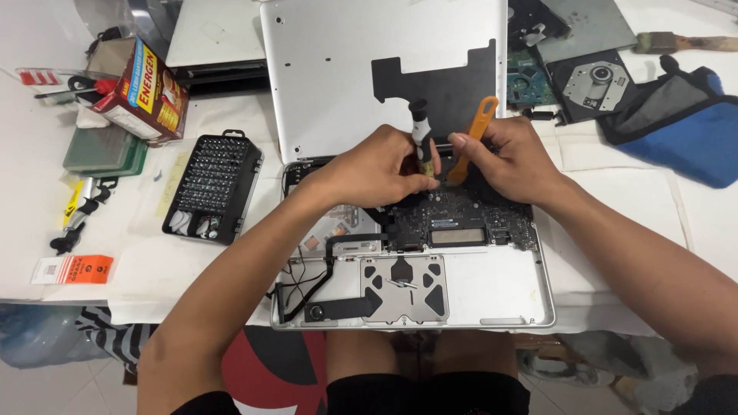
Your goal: Extracting a cooling fan from a laptop using a screwdriver and a spudger.
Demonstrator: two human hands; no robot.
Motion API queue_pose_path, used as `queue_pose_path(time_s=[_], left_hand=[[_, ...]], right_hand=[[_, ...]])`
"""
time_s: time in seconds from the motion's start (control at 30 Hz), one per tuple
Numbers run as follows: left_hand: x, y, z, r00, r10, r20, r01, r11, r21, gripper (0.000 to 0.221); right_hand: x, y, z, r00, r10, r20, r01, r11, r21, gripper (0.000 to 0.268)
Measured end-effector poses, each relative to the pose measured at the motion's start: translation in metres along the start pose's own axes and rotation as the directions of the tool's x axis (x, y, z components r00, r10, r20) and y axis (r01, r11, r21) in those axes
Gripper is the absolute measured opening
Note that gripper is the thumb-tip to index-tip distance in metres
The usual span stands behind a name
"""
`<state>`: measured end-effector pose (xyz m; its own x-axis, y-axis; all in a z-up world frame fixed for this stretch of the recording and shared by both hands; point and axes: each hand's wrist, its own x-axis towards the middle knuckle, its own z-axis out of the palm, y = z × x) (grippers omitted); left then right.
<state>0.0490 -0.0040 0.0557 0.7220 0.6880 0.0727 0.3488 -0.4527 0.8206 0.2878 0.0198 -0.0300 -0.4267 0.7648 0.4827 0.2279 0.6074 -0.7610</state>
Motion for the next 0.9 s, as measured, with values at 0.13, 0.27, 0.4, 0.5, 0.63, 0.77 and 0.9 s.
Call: queue_pose_path(time_s=[0.13,0.27,0.4,0.5,0.63,0.77,0.9], left_hand=[[0.004,0.005,-0.002,1.0,0.004,-0.014,-0.003,1.0,0.027,0.017],[0.008,0.003,0.0,1.0,-0.002,-0.011,0.003,0.999,0.036,0.017],[0.009,-0.001,0.003,1.0,0.01,-0.017,-0.01,0.999,0.04,0.018],[0.008,0.001,0.001,1.0,0.009,-0.022,-0.008,0.998,0.059,0.016],[0.005,0.002,0.005,0.999,0.001,-0.047,0.001,0.999,0.04,0.018],[0.004,0.003,0.007,0.998,0.018,-0.06,-0.014,0.998,0.058,0.017],[0.003,-0.005,0.014,0.998,0.012,-0.064,-0.008,0.998,0.054,0.02]], right_hand=[[0.0,0.001,0.001,1.0,0.0,0.003,0.0,1.0,0.001,0.028],[-0.001,0.004,0.001,1.0,0.001,-0.012,-0.001,1.0,-0.003,0.028],[0.002,-0.003,0.001,1.0,-0.01,-0.015,0.01,1.0,-0.008,0.026],[0.004,-0.008,0.002,0.984,-0.162,-0.069,0.158,0.985,-0.07,0.021],[0.002,-0.021,0.003,0.973,-0.198,-0.122,0.204,0.978,0.039,0.025],[0.0,-0.029,-0.004,0.969,-0.207,-0.137,0.213,0.977,0.031,0.026],[0.0,-0.035,0.004,0.963,-0.235,-0.133,0.235,0.972,-0.022,0.022]])
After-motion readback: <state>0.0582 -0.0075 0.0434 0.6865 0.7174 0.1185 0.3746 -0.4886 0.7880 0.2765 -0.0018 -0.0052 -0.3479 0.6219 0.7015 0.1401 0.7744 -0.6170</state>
